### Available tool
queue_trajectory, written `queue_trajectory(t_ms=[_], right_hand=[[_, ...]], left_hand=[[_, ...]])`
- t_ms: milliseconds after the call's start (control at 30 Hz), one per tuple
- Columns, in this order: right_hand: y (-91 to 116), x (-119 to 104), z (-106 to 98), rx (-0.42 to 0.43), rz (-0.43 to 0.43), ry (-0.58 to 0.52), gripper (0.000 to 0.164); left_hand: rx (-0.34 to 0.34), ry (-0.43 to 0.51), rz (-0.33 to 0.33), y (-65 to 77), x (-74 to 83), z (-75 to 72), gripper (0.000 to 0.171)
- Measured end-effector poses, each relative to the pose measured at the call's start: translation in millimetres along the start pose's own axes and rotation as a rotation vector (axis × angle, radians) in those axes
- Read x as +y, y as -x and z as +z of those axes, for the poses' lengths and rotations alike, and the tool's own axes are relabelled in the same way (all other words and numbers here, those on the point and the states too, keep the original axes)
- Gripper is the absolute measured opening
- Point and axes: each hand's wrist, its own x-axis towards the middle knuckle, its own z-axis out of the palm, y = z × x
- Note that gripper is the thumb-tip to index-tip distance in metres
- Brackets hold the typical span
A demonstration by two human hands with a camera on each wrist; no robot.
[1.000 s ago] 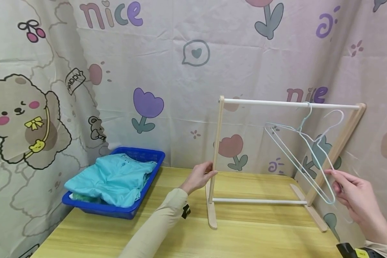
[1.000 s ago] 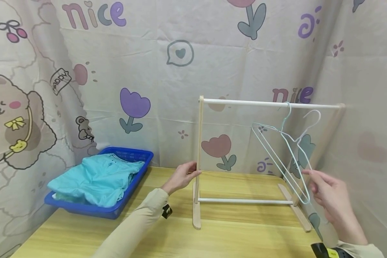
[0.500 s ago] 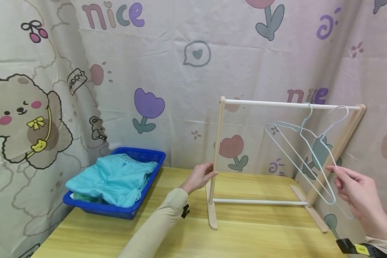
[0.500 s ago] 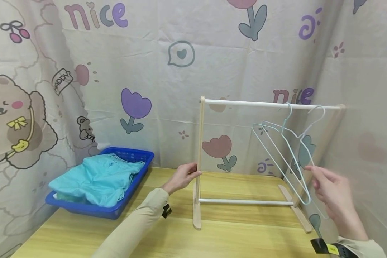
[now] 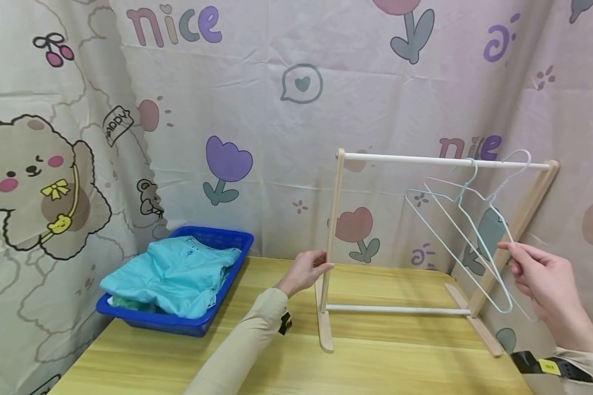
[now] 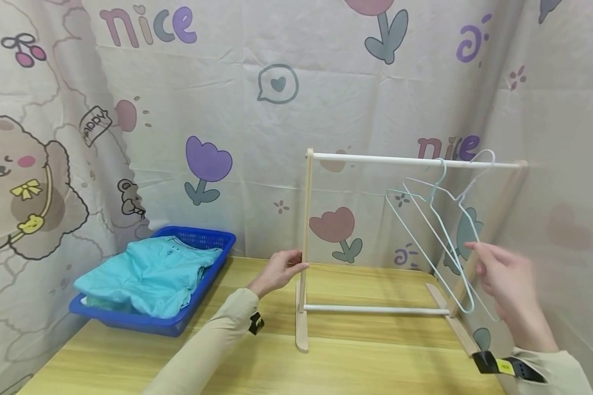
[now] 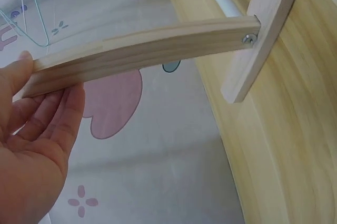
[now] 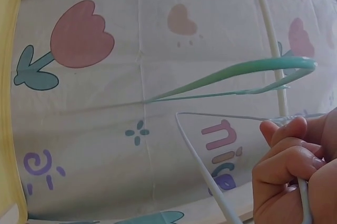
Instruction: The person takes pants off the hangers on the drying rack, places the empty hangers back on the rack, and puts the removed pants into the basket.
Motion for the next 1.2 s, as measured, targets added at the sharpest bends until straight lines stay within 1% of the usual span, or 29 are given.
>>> queue_trajectory(t_ms=[133, 233, 333, 500, 633, 800, 1033, 1200], right_hand=[[-4, -1, 1, -0.006, 0.017, 0.004, 0.015], [-6, -1, 1, 0.001, 0.029, 0.021, 0.015], [-8, 0, 0, -0.010, 0.039, 0.021, 0.015], [-13, 1, 1, -0.008, 0.046, 0.061, 0.015], [-17, 1, 0, -0.006, 0.066, 0.106, 0.015], [-18, 3, -3, -0.019, 0.100, 0.148, 0.015], [-18, 12, -4, -0.062, 0.119, 0.145, 0.015], [-17, 15, -3, -0.035, 0.134, 0.199, 0.016]], left_hand=[[0.007, 0.016, -0.015, 0.7, 1.0, -0.9, 0.009], [0.000, 0.031, -0.025, 0.8, 1.4, -0.8, 0.008], [-0.010, 0.037, -0.036, 0.7, 1.7, -0.5, 0.009], [-0.013, 0.032, -0.032, 0.6, 1.1, -0.9, 0.015], [-0.008, 0.034, -0.026, 1.0, 0.2, -1.1, 0.016], [-0.005, 0.032, -0.022, 1.5, -0.2, -0.6, 0.013], [0.003, 0.031, -0.022, 2.5, 1.3, -1.9, 0.013], [0.004, 0.024, -0.020, 2.8, 0.7, -1.9, 0.014]])
